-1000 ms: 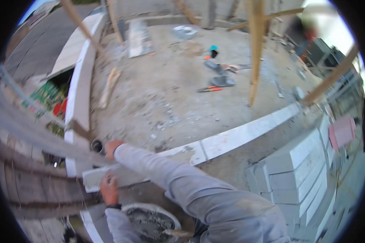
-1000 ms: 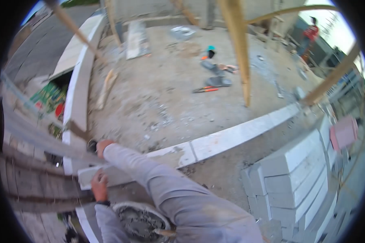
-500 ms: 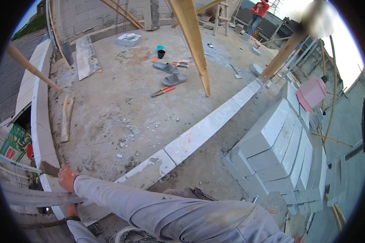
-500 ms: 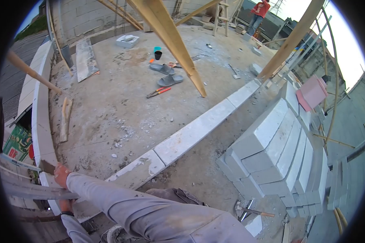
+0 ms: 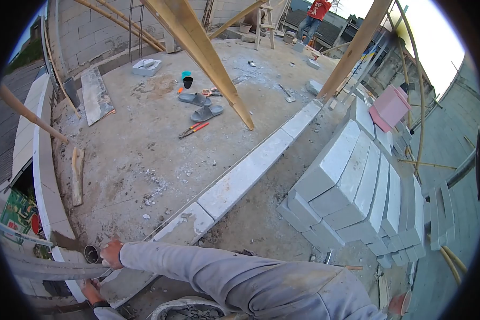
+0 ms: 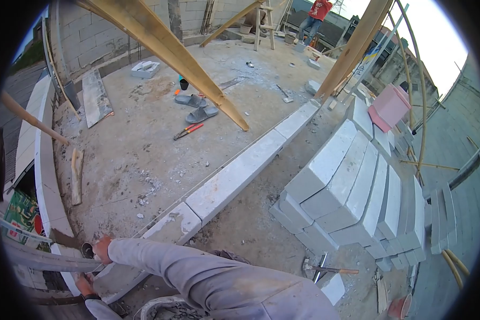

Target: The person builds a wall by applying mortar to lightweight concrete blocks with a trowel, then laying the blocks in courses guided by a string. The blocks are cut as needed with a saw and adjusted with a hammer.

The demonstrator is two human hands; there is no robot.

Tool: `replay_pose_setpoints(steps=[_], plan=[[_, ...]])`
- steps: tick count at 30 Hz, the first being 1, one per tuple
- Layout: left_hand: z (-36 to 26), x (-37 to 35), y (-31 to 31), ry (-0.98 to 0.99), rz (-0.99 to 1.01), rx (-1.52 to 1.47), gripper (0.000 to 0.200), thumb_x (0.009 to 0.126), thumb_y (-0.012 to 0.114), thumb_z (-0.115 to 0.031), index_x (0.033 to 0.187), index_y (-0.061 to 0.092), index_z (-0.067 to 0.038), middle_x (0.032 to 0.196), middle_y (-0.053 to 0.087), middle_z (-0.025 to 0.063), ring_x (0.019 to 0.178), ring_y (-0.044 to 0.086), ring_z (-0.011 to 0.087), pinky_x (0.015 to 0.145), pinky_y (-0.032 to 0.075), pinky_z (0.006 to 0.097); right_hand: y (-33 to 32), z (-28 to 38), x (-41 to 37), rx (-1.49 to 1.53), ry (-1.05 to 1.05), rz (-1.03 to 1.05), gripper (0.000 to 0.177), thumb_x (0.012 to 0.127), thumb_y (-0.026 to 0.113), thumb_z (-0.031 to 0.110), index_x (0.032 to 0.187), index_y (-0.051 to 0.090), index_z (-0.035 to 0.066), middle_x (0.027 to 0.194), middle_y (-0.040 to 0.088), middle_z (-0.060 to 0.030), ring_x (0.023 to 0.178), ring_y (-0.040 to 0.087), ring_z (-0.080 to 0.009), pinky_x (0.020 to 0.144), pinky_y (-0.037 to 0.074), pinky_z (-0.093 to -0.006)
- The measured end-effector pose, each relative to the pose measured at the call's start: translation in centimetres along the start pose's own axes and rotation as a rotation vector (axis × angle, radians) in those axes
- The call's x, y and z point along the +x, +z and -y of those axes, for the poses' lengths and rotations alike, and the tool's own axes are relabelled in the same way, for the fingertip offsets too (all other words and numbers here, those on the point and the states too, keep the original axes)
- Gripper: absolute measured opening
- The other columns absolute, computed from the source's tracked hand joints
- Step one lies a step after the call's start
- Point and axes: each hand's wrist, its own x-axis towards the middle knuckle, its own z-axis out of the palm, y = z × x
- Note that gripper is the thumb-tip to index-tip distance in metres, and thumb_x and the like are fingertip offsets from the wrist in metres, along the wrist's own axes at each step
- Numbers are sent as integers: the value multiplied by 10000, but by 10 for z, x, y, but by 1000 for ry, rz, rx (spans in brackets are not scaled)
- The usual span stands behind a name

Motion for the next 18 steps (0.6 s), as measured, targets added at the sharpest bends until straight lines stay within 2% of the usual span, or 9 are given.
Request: replay_pose_setpoints(steps=[2,4,5,7,10,11,14,15,18], plan=[[-12,-8,3,11,-31,-105,144,880,490,-199,967,534,-93,666,485,-21,532,460,50,419,362,192,8,10,-9,6,-133,-28,230,743,590,243,835,636,38,863,624,-171,915,578,-336,861,367,-492],[-36,-34,15,2,-71,-185,160,873,480,-189,1002,520,-102,747,495,-20,604,476,57,508,397,191,14,19,-10,-5,-177,-40,207,724,597,220,825,636,44,862,624,-171,907,582,-330,838,390,-477],[-47,-46,20,5,-75,-181,160,873,480,-189,1002,520,-102,747,495,-20,604,476,57,508,397,191,16,23,-9,-22,-220,-47,186,706,604,197,814,635,49,862,623,-172,899,586,-324,816,414,-462],[-66,-65,26,24,-96,-214,182,869,471,-180,1029,508,-104,800,489,-21,680,483,64,599,410,197,7,31,-12,-48,-205,-65,178,681,607,172,808,633,50,861,624,-171,886,592,-321,798,428,-449],[-66,-60,17,76,-52,-230,168,865,479,-193,1004,515,-105,795,489,-23,701,488,73,629,405,204,-9,35,-16,-68,-200,-134,174,641,606,131,793,629,50,855,625,-170,863,599,-318,771,448,-432],[-67,-61,16,76,-62,-232,158,871,503,-241,963,521,-113,800,492,-23,720,490,80,646,398,212,-13,39,-16,-64,-203,-191,174,624,602,114,783,627,48,849,625,-170,854,602,-318,762,453,-428],[-74,-75,16,96,-30,-289,205,874,525,-310,941,525,-117,802,493,-24,740,494,88,682,396,223,-20,38,-14,-50,-188,-193,180,631,596,116,798,621,53,860,622,-171,879,593,-323,777,442,-438],[-73,-76,15,95,-32,-289,283,871,534,-354,1000,532,-102,848,505,-13,771,492,97,712,394,227,-22,37,-18,-49,-185,-195,180,631,596,116,798,621,53,860,622,-171,879,593,-323,777,442,-438],[-70,-80,11,74,-44,-346,346,873,531,-349,1086,524,-76,917,514,1,802,486,101,727,394,228,-19,36,-26,-66,-180,-159,203,639,588,116,832,616,60,875,620,-171,909,581,-328,793,429,-445]])
